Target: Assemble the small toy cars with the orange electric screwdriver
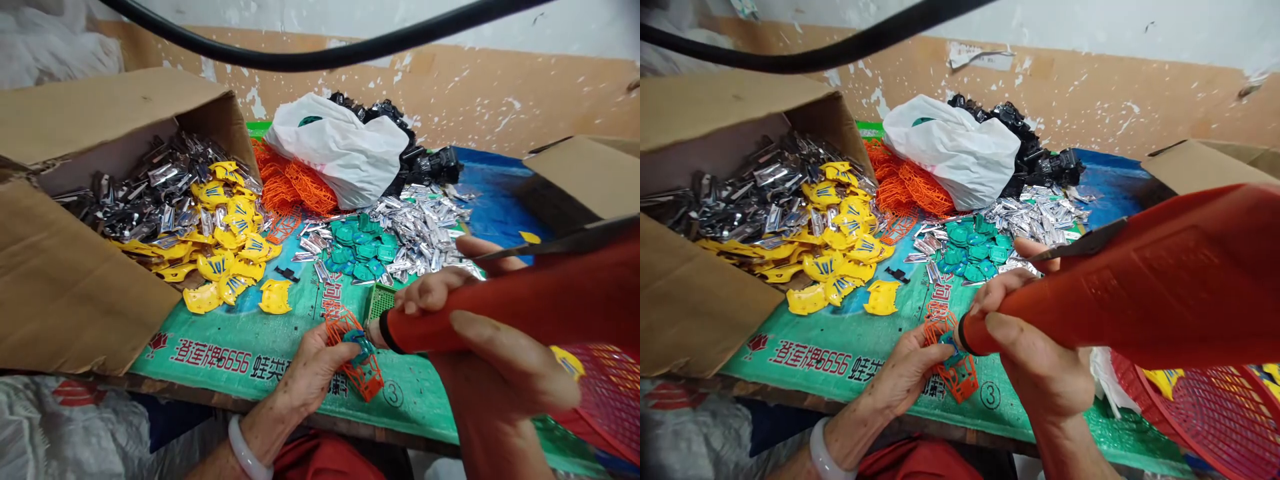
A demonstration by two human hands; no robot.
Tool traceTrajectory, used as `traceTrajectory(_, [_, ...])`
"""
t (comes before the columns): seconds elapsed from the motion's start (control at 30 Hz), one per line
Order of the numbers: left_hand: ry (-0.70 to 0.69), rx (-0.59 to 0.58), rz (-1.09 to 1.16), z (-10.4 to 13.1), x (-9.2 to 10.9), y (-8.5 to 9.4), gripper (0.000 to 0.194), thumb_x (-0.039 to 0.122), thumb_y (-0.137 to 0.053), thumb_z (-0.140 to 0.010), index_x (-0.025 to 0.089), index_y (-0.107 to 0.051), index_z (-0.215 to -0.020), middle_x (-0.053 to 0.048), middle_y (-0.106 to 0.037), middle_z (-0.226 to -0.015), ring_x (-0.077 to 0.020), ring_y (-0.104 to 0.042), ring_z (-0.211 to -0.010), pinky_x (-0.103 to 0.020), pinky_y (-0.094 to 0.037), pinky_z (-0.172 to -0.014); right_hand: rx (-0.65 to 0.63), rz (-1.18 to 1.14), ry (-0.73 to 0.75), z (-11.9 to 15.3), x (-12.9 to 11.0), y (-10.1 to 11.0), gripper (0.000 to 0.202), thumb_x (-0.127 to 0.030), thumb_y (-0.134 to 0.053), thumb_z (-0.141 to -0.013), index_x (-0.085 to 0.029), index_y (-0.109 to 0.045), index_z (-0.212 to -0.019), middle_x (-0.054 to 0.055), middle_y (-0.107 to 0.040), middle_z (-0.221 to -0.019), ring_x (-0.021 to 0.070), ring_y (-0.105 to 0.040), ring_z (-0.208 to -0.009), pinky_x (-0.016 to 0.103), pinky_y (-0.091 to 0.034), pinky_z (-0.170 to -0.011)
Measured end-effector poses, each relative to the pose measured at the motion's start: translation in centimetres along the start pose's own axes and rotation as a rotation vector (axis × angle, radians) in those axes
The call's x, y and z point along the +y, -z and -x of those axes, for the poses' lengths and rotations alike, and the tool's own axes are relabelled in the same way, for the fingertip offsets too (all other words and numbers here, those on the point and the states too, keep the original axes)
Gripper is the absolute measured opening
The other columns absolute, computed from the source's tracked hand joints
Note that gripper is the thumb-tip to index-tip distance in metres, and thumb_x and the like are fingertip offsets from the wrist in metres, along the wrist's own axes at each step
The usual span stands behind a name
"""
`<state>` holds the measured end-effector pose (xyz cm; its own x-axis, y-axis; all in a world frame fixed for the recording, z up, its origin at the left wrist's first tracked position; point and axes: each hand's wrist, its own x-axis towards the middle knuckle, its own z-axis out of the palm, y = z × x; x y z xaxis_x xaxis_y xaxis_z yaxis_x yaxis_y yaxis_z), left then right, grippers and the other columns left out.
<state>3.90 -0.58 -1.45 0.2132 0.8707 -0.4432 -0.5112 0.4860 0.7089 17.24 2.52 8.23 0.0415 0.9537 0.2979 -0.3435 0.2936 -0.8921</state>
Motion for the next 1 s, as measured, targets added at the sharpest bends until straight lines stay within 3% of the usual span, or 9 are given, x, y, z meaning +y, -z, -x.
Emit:
traceTrajectory(0.4, [-0.034, -0.067, 0.002, -0.3, -0.5, 0.2, 0.019, 0.014, -0.066, -0.066, 0.013, -0.066, -0.084, -0.002, -0.063, -0.075, -0.0141, -0.057, -0.068, -0.029, -0.046, -0.072, -0.032, -0.014, -0.023, 0.5, 0.2, 0.3, 0.049, -0.028, -0.077, -0.069, -0.027, -0.056, -0.113, -0.002, -0.062, -0.070, 0.0160, -0.060, -0.065, 0.034, -0.053, -0.067])
traceTrajectory(0.67, [-0.032, -0.068, -0.085, -0.4, -0.8, 0.7, 0.015, 0.020, -0.070, -0.065, 0.013, -0.070, -0.078, -0.002, -0.064, -0.069, -0.0150, -0.058, -0.065, -0.027, -0.045, -0.070, -0.070, 0.019, -0.019, 1.0, 0.8, 0.1, 0.042, -0.027, -0.076, -0.071, -0.028, -0.058, -0.109, -0.003, -0.062, -0.070, 0.0147, -0.059, -0.063, 0.033, -0.053, -0.061])
traceTrajectory(0.87, [-0.037, -0.083, -0.074, -0.2, -0.7, 0.8, 0.011, 0.015, -0.064, -0.066, 0.013, -0.069, -0.076, 0.002, -0.059, -0.062, -0.0099, -0.050, -0.054, -0.028, -0.045, -0.070, -0.094, 0.018, -0.020, 1.4, 1.7, 0.2, 0.037, -0.026, -0.074, -0.072, -0.028, -0.056, -0.105, -0.003, -0.061, -0.070, 0.0153, -0.059, -0.063, 0.033, -0.053, -0.060])
traceTrajectory(1.0, [0.014, -0.078, -0.068, -0.2, -0.5, 0.7, 0.015, 0.015, -0.065, -0.065, 0.013, -0.071, -0.079, 0.000, -0.062, -0.066, -0.0116, -0.052, -0.058, -0.026, -0.045, -0.063, -0.118, 0.046, -0.006, 1.8, 1.7, 0.3, 0.036, -0.023, -0.072, -0.073, -0.028, -0.056, -0.105, -0.003, -0.060, -0.071, 0.0146, -0.059, -0.064, 0.033, -0.052, -0.063])
